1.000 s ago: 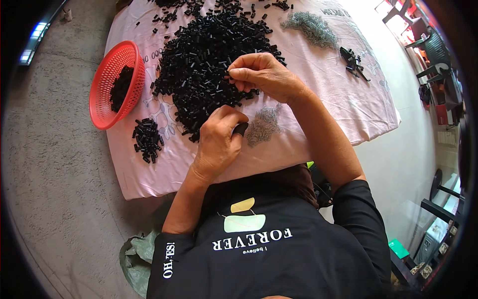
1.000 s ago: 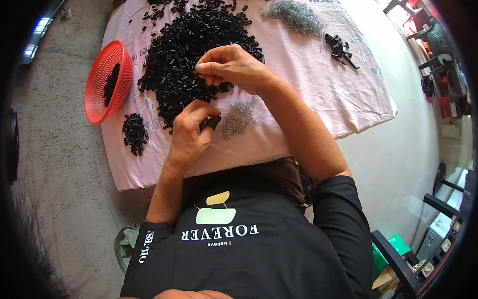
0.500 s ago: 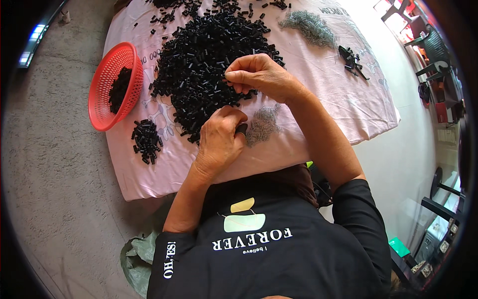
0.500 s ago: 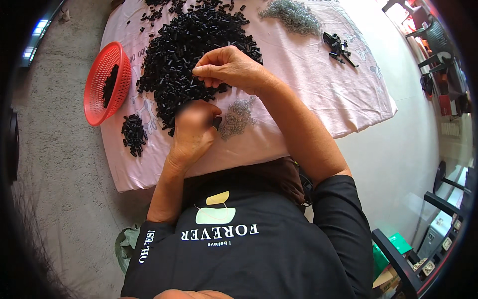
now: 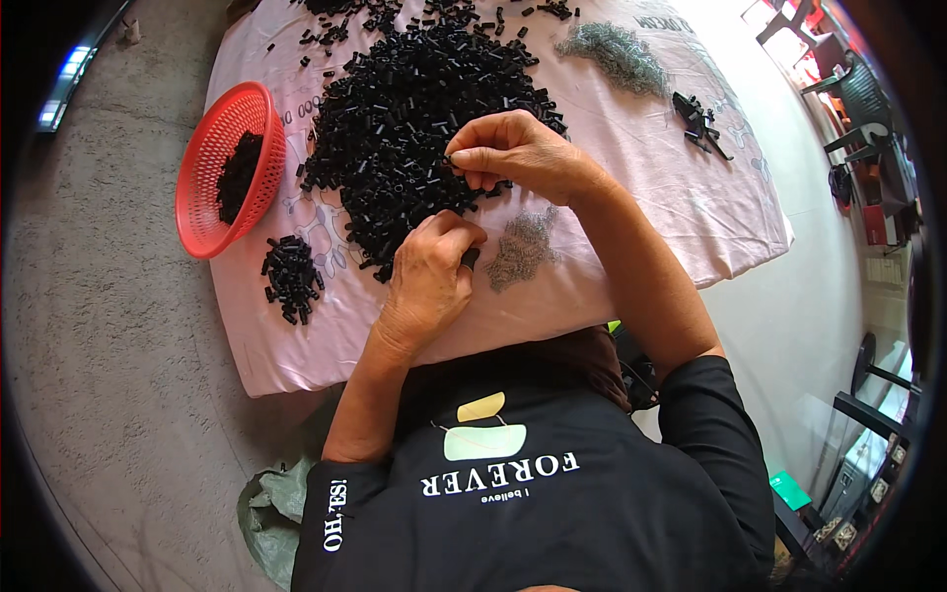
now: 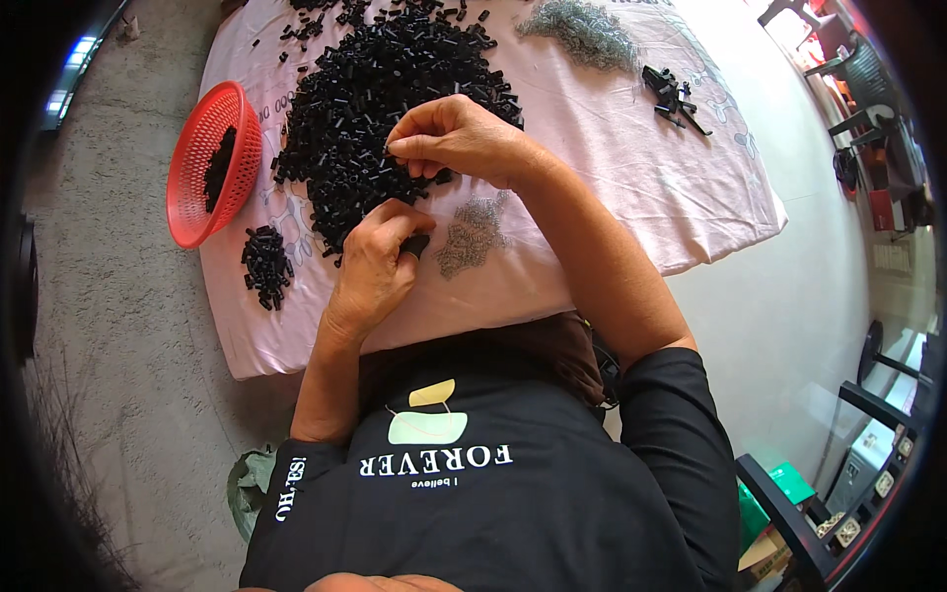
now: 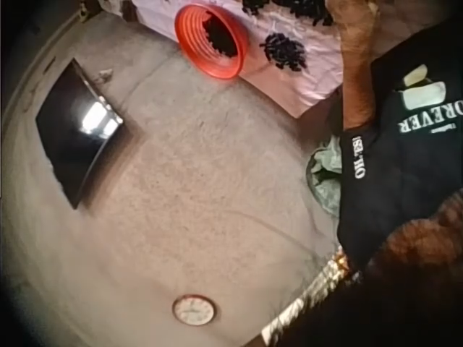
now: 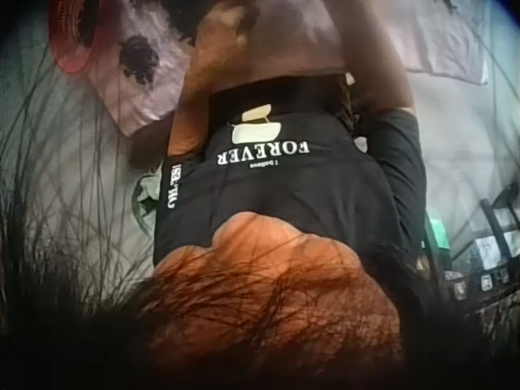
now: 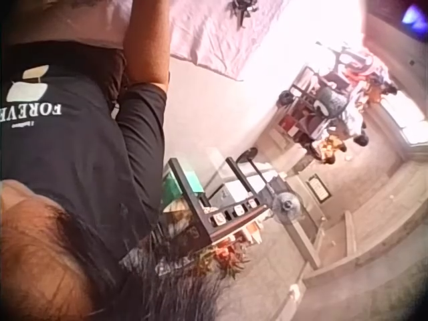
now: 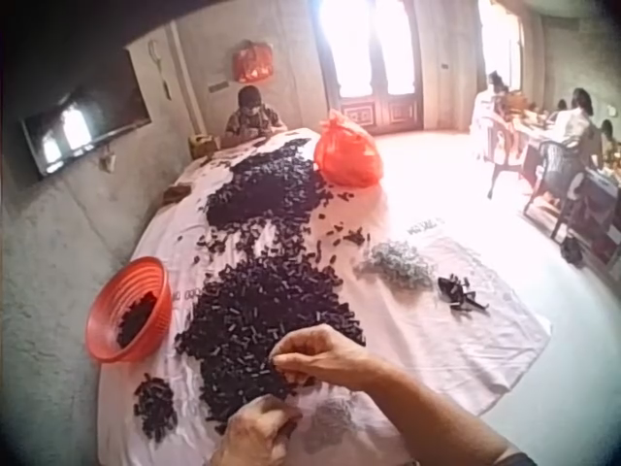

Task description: Manually assemble small plastic and metal components at a workbench.

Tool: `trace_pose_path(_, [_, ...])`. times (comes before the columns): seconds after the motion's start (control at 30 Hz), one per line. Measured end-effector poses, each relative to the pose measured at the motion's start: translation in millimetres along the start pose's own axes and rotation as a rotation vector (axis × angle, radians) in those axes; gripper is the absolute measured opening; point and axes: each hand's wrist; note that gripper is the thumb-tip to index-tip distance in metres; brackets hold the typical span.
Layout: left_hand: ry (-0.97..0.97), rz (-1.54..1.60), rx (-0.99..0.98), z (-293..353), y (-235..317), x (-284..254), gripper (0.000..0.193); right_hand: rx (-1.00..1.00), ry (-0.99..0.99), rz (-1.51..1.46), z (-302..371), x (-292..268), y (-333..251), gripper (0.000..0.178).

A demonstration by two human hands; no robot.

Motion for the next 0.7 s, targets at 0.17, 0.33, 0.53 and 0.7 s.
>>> trace_pose_path(0.17, [-0.011, -0.047, 0.057, -0.4, -3.3, 1.8, 0.033, 0.003, -0.025, 0.025, 0.2, 0.1, -1.2, 0.016])
trace_pose_path(0.33, [0.047, -0.041, 0.121, 0.6, -4.4, 2.5, 0.031, 0.015, -0.045, 0.053, -1.4, 0.2, -0.6, 0.016])
trace_pose_path(0.53, [0.289, 0.211, -0.235, -4.2, 2.2, -14.2, 0.032, 0.019, -0.088, 0.077, 2.9, -0.1, -3.5, 0.017])
trace_pose_path(0.7, [0.411, 0.24, -0.23, -10.9, -1.7, -19.7, 0.034, -0.004, -0.127, 0.122, 1.4, -0.9, -0.8, 0.02])
Point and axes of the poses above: each hand's wrist, its own z-axis away from the middle knuckle, its own x-axis out of the palm, y = z × x, and after that the axes turned 12 degrees about y, right-handed
